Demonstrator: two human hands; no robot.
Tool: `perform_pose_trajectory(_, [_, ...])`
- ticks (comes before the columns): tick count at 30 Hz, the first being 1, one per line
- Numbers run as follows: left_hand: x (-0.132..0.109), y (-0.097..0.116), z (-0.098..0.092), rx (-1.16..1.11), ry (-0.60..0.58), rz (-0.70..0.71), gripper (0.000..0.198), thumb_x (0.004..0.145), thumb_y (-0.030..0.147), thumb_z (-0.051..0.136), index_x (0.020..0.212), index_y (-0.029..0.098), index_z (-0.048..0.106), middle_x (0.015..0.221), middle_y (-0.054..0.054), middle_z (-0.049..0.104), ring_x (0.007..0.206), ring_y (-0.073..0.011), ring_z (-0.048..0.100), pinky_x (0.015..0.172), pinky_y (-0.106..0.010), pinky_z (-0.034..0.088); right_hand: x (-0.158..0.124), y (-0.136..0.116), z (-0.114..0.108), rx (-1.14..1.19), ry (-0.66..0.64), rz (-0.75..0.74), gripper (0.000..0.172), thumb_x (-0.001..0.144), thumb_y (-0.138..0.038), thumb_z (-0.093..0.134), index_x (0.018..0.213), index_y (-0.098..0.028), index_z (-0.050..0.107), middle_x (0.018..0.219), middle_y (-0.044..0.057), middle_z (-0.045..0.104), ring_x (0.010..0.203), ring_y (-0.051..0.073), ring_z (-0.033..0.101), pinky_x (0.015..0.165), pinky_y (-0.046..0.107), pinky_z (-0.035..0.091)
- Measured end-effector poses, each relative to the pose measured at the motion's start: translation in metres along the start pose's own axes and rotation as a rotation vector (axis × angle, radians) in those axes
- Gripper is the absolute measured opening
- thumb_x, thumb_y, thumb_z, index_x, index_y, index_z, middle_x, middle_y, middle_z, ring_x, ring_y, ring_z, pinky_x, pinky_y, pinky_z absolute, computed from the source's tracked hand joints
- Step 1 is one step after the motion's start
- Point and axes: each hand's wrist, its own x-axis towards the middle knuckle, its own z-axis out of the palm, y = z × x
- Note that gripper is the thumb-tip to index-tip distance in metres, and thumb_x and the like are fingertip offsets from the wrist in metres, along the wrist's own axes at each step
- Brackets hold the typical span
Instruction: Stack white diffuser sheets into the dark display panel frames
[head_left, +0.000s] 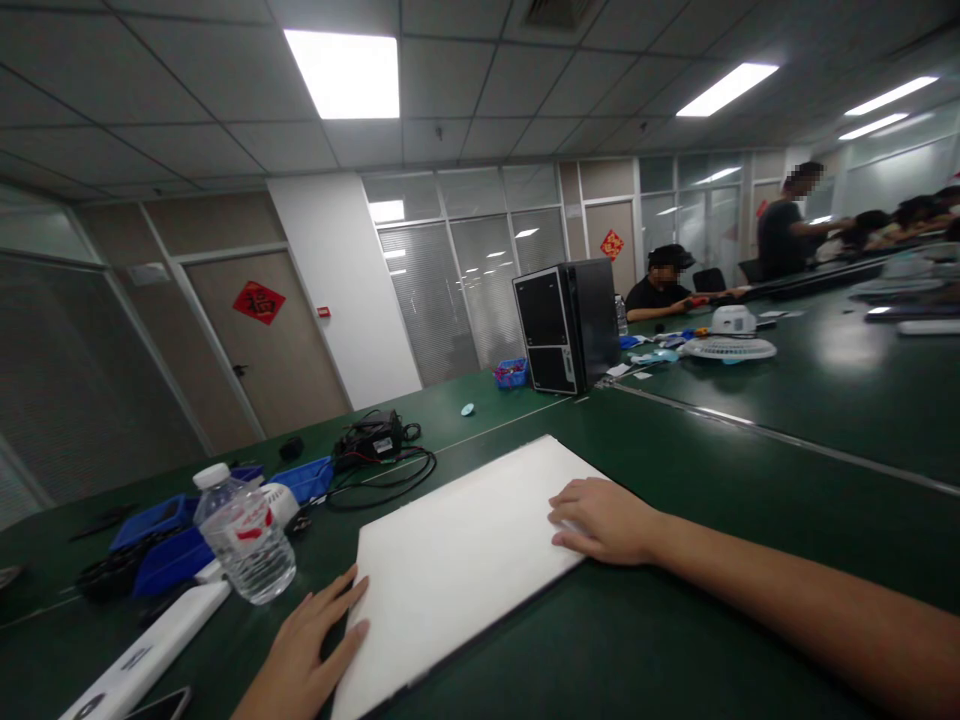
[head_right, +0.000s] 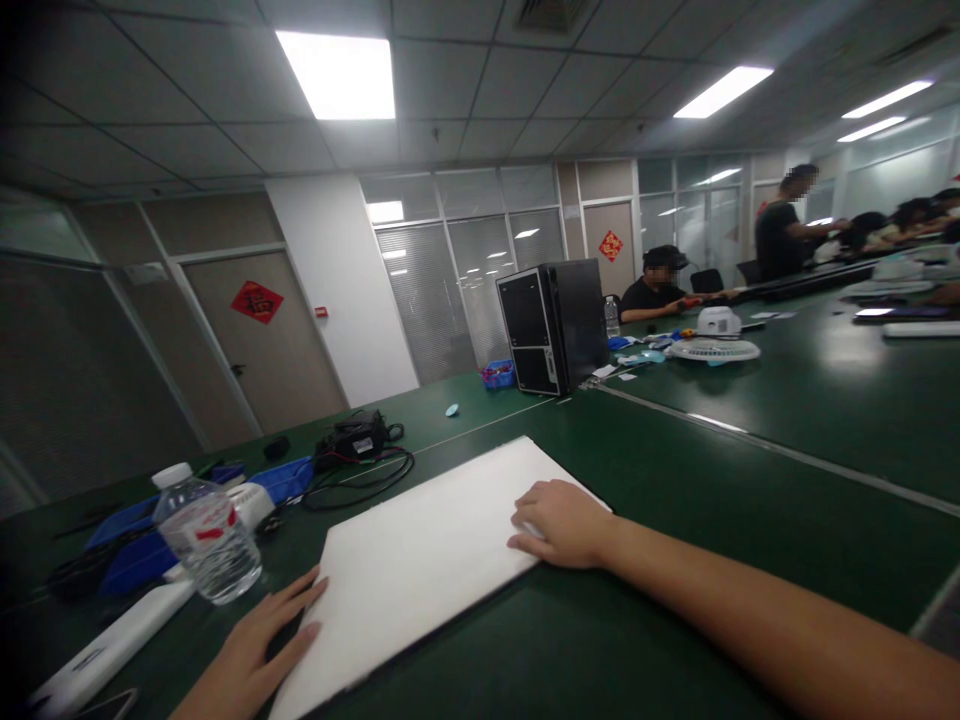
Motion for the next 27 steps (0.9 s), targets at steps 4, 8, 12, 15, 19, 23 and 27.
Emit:
perform_pose_trajectory(4, [0.000, -0.002, 0.003, 0.006, 0.006, -0.014, 0.051, 0.091, 0.051, 0.051, 0.136, 0.030, 0.059, 0.149, -0.003, 0.051, 0.137, -0.0357, 0.047, 0.111, -0.060, 0.040, 0.001, 0.000, -0.001, -0.002, -0.021, -0.008, 0.046, 0.095, -0.055, 0.045, 0.116, -0.024, 0.072, 0.117, 0.010, 0.072, 0.108, 0.026, 0.063, 0.094, 0.040, 0.044])
perform_pose_trajectory(8, [-0.001, -0.002, 0.004, -0.004, -0.012, -0.030, 0.054, 0.092, 0.053, 0.048, 0.140, 0.029, 0.056, 0.151, -0.004, 0.049, 0.140, -0.0351, 0.043, 0.113, -0.061, 0.035, 0.002, 0.016, -0.004, -0.079, -0.006, 0.268, 0.050, 0.096, -0.056, 0.041, 0.125, -0.025, 0.068, 0.122, 0.009, 0.070, 0.113, 0.027, 0.061, 0.100, 0.042, 0.042])
perform_pose_trajectory(12, [-0.001, -0.002, 0.004, -0.006, -0.037, -0.017, 0.056, 0.093, 0.055, 0.046, 0.142, 0.029, 0.053, 0.153, -0.005, 0.047, 0.142, -0.0318, 0.041, 0.117, -0.059, 0.030, -0.005, 0.050, -0.004, -0.149, 0.026, 0.611, 0.052, 0.092, -0.049, 0.046, 0.127, -0.016, 0.066, 0.118, 0.018, 0.070, 0.112, 0.035, 0.061, 0.097, 0.050, 0.043])
perform_pose_trajectory(15, [-0.001, -0.003, 0.003, -0.015, -0.056, -0.011, 0.054, 0.094, 0.054, 0.045, 0.142, 0.032, 0.052, 0.154, -0.003, 0.046, 0.143, -0.0293, 0.041, 0.118, -0.057, 0.029, -0.013, 0.070, -0.003, -0.111, 0.021, 0.687, 0.053, 0.088, -0.048, 0.051, 0.126, -0.015, 0.067, 0.124, 0.019, 0.067, 0.116, 0.035, 0.060, 0.100, 0.050, 0.043])
perform_pose_trajectory(19, [-0.003, -0.003, 0.002, -0.046, -0.057, -0.021, 0.052, 0.095, 0.053, 0.044, 0.142, 0.034, 0.052, 0.154, -0.002, 0.046, 0.142, -0.0292, 0.042, 0.117, -0.057, 0.030, -0.015, 0.076, 0.002, 0.014, 0.034, 0.697, 0.051, 0.084, -0.047, 0.056, 0.125, -0.019, 0.068, 0.129, 0.014, 0.066, 0.120, 0.034, 0.059, 0.104, 0.047, 0.041])
perform_pose_trajectory(23, [-0.002, 0.004, -0.003, -0.082, -0.048, -0.029, 0.053, 0.095, 0.053, 0.043, 0.142, 0.031, 0.052, 0.152, -0.002, 0.048, 0.142, -0.0288, 0.042, 0.117, -0.057, 0.030, -0.010, 0.075, 0.010, 0.196, 0.100, 0.711, 0.050, 0.079, -0.043, 0.064, 0.122, -0.019, 0.069, 0.130, 0.014, 0.065, 0.120, 0.035, 0.059, 0.106, 0.049, 0.040])
perform_pose_trajectory(27, [0.000, 0.015, -0.012, -0.115, -0.081, -0.044, 0.055, 0.095, 0.051, 0.040, 0.142, 0.026, 0.052, 0.151, -0.001, 0.047, 0.141, -0.0275, 0.044, 0.117, -0.053, 0.031, -0.006, 0.086, 0.014, 0.454, 0.216, 0.760, 0.047, 0.079, -0.031, 0.063, 0.123, -0.018, 0.067, 0.131, 0.012, 0.066, 0.121, 0.027, 0.061, 0.108, 0.040, 0.041])
